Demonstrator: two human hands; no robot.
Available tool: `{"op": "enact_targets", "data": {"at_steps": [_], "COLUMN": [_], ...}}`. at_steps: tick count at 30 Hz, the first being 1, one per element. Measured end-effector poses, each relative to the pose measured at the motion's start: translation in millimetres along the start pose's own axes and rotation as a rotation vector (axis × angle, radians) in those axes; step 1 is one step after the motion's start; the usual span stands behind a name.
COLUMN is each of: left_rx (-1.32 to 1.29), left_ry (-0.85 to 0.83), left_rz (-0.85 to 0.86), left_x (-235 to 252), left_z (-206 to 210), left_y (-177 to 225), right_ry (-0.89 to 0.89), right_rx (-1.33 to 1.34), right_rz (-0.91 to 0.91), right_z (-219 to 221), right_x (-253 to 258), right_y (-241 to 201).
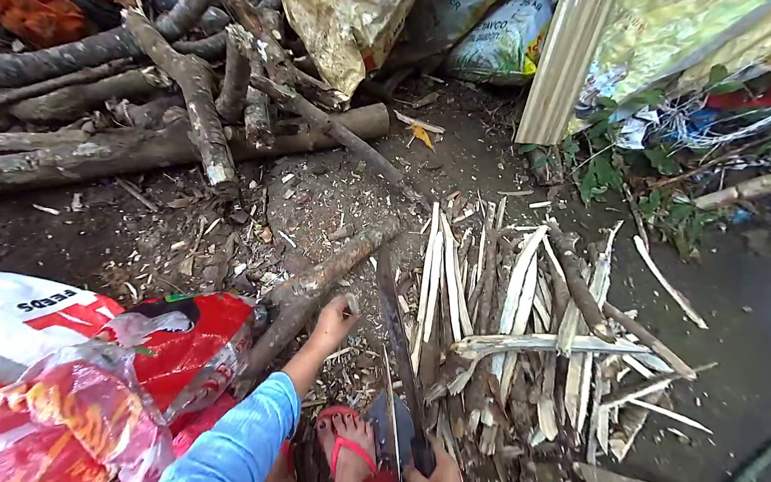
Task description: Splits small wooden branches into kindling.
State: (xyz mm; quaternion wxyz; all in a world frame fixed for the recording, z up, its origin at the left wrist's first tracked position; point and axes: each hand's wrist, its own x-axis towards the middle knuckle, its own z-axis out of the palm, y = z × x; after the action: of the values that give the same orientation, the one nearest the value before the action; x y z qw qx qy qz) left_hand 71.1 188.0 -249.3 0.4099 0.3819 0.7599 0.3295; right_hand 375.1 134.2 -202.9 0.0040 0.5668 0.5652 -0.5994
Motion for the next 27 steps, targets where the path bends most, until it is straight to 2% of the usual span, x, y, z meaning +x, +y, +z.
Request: {"op": "enact_targets", "data": {"at_steps": [6,22,27], "left_rx": [0.166,0.217,0.231], "left_ry": [0.026,0.020,0.019], "left_rz": [-0.135,-0.113,-0.123], "left_x": [-13,-10,-10], "left_z": [38,40,41], "left_y": [-17,-13,-13], "right_ry": [-0.018,0.025,-0.060], "right_rx": [-0.134,-0.202,-0.290], "right_rz": [-0.015,-0.096,0.015], "right_z": [10,8,8], "right_x": [-7,-10,-1], "right_y": [11,15,10]}}
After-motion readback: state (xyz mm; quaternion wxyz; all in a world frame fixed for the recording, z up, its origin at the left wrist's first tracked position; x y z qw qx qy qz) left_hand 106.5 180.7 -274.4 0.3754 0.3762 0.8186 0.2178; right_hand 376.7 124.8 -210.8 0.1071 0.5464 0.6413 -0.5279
